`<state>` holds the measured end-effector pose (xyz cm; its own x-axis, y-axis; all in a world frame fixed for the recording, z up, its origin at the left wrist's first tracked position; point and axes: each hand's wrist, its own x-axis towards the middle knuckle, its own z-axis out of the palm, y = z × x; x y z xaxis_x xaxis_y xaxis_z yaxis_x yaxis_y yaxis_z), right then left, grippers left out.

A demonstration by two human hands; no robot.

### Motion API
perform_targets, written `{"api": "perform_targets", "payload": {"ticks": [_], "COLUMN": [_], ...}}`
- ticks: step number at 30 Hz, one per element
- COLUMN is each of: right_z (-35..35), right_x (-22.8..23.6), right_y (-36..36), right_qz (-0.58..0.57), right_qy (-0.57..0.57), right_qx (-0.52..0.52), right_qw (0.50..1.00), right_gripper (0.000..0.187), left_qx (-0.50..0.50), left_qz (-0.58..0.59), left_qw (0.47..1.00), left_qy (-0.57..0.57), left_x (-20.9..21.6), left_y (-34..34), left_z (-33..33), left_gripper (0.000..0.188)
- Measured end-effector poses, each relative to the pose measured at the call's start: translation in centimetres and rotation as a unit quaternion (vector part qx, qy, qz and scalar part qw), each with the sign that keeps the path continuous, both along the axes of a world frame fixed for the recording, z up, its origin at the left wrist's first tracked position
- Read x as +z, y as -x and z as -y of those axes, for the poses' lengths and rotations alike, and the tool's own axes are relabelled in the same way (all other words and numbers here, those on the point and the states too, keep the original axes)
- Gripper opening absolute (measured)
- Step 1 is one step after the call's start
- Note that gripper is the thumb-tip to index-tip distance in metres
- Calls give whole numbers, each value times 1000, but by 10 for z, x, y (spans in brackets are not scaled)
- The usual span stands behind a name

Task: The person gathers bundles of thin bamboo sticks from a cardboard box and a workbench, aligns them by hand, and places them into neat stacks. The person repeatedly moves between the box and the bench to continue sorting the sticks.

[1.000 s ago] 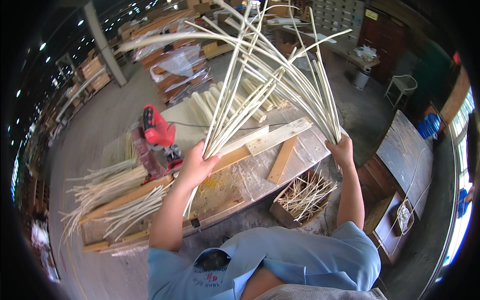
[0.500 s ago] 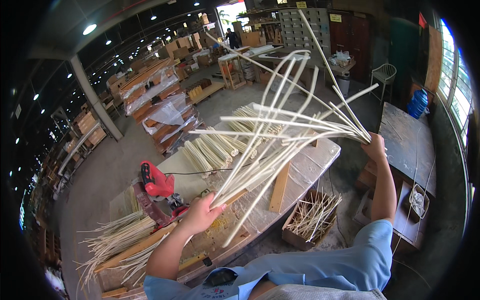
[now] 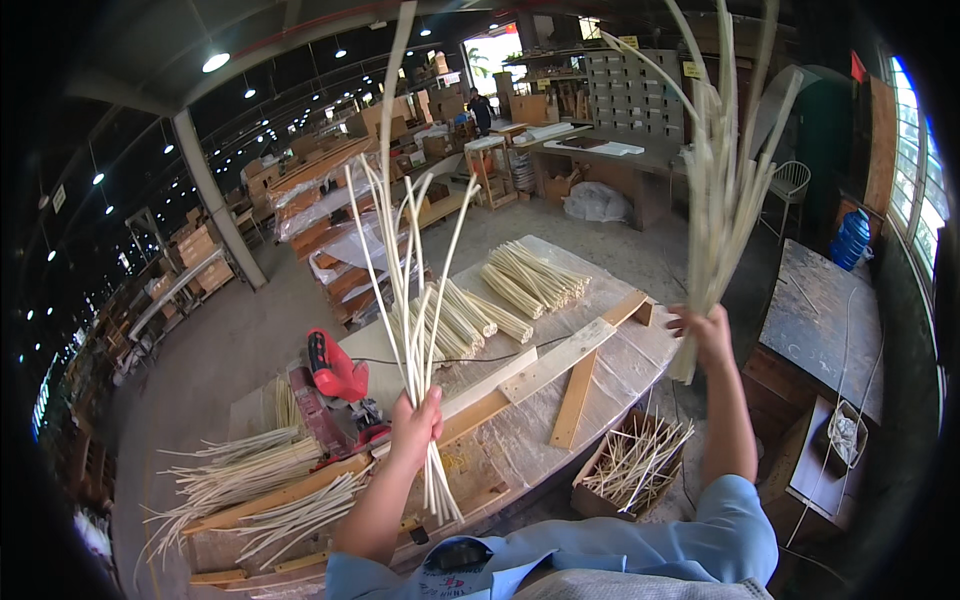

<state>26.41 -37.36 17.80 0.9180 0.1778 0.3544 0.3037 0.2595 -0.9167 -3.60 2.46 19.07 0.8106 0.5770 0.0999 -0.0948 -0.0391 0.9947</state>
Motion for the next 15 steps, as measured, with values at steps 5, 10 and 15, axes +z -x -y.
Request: {"api": "perform_targets", "payload": {"ticks": [5,10,15], "right_z": [-129,-220,-266], "right_x": [14,-23,-32], "right_y": [99,154,184], "right_qz": [-87,-70,8], "right_qy": [25,21,-14], "right_qx": [209,336,376], "right_qw": [974,939,926], "right_gripper": [13,26,63], "left_qx": [-49,-42,88], "left_qz": [80,157,191], "left_qw": [993,986,973], "left_qy": [69,31,-90], "left_x": [10,24,12], "left_y": [-32,-44,-34], "left_z": [20,38,27], "left_gripper": [26,25,36]}}
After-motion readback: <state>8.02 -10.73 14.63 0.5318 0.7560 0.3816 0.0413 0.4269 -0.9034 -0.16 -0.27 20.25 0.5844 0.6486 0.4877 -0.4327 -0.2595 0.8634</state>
